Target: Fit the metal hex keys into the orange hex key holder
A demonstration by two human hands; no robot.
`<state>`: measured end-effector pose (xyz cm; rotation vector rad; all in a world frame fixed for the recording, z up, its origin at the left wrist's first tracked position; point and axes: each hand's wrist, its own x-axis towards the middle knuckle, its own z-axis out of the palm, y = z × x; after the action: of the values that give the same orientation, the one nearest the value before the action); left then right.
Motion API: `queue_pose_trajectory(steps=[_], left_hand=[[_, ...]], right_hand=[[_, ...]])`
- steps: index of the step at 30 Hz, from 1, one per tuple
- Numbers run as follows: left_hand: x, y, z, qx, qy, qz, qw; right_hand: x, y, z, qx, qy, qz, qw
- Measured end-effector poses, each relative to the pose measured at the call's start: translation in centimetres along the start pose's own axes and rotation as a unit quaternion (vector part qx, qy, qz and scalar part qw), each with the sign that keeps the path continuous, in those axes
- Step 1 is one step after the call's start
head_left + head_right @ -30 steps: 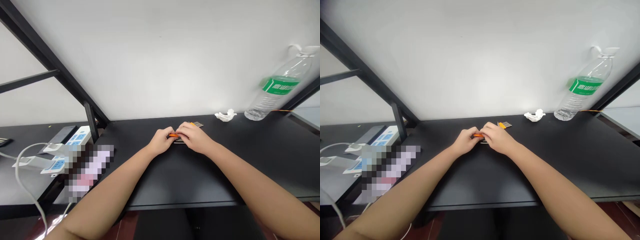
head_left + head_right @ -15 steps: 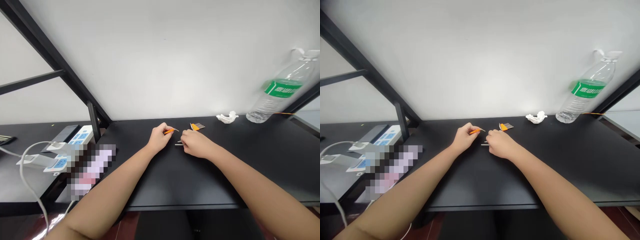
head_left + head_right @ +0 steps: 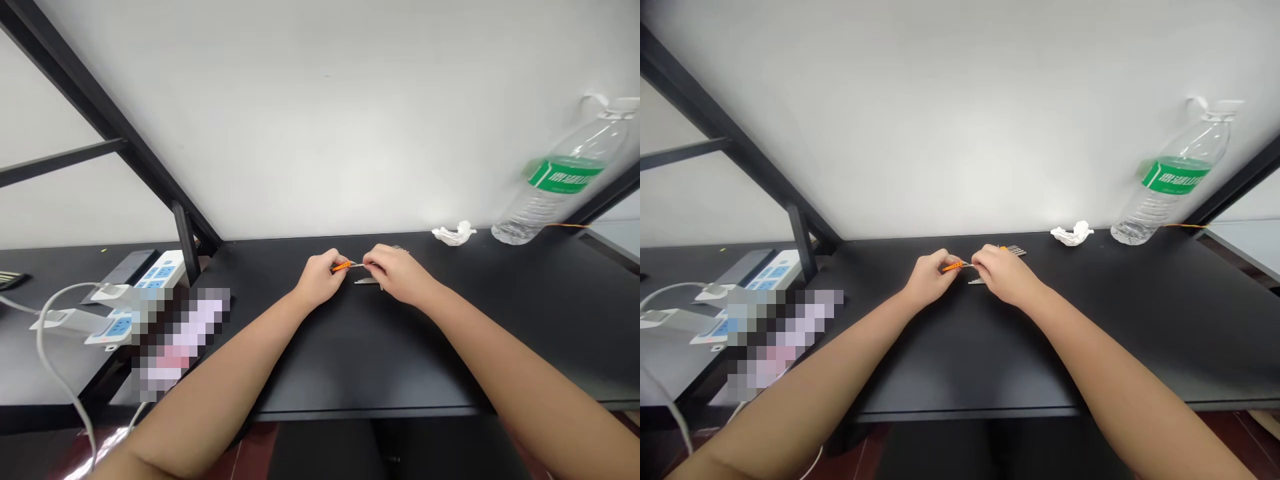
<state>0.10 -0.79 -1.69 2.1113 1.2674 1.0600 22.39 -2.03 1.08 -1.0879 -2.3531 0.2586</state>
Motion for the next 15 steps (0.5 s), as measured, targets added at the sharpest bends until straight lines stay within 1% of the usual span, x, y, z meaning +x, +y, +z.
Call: queue_pose_trajectory(steps=[3,6,11,15], left_hand=[[-0.02,-0.02,0.04,0.007,-0.007,0.000,1.000],[-0.04,-0.03,0.03,0.008,-0.013,0.005,1.000],[-0.09,0.24,-0.19,0.026,-0.038,0.035,0.998],[-0.28,0.78,-0.13,0.040,-0.057,0.054,0.996]], right_hand=[[0.04,-0.03,-0.11,0.021,0.012,-0.004,1.000],[0.03,0.08,-0.17,0.014,0.012,-0.010,1.000],[-0.10,0.20,-0.49,-0.045,0.002,-0.021,0.999],[0.06,-0.66,-0.27,-0.096,-0.026,-0.041,0.994]])
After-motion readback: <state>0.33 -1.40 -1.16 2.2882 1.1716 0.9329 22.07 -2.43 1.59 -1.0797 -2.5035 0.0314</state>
